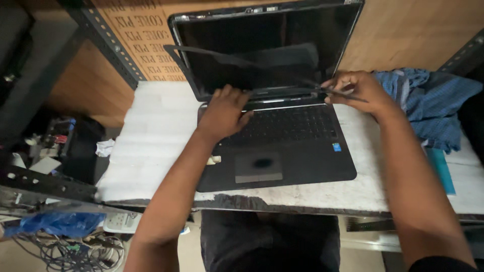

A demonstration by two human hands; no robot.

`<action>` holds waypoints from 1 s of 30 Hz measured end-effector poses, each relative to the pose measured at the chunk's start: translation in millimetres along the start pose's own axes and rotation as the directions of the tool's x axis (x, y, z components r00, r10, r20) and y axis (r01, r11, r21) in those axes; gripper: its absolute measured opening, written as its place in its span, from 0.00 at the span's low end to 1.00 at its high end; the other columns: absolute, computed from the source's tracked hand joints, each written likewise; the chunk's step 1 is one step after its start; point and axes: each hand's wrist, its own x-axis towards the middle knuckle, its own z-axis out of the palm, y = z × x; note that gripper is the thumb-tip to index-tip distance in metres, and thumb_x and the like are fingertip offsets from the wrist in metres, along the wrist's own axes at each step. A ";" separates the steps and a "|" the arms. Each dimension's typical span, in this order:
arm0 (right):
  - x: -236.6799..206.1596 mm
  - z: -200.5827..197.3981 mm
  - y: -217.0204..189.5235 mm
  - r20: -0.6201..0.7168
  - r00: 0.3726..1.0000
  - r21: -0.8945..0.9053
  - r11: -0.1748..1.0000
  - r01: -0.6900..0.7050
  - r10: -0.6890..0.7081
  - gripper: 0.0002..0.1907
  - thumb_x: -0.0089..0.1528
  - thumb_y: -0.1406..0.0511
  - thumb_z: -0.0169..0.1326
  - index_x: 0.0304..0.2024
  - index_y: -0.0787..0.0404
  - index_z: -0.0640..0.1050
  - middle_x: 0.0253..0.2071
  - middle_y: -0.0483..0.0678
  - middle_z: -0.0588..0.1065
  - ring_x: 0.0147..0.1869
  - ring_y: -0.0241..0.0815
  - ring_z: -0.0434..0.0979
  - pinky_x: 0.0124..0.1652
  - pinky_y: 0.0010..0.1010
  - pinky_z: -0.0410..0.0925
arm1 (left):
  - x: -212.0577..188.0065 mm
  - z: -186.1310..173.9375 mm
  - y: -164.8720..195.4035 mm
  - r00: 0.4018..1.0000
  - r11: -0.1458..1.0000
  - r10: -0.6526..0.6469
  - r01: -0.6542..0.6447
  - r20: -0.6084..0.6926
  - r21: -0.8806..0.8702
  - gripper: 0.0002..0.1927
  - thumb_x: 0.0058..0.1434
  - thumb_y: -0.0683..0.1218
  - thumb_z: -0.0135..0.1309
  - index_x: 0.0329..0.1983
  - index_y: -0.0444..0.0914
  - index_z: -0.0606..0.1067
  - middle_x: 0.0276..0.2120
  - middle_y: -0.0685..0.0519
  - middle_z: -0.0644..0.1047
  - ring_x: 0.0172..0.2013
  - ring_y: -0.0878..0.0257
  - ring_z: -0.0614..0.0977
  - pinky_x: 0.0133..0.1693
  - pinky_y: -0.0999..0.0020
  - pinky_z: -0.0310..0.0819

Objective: The person unscrews screws on the back cover of a laptop using a screwdriver, then opens the laptop lid and pries at the screen bezel with the screwdriver, working around the display edge.

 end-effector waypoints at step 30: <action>10.9 6.0 13.3 -0.074 0.987 -0.197 0.972 0.125 -0.142 0.15 0.52 0.75 0.66 0.40 0.64 0.76 0.38 0.48 0.80 0.42 0.38 0.78 0.43 0.29 0.73 | 13.4 -13.2 16.2 0.995 0.987 0.049 -0.061 -0.087 -0.150 0.29 0.60 0.50 0.61 0.62 0.34 0.71 0.57 0.41 0.74 0.57 0.44 0.74 0.58 0.52 0.66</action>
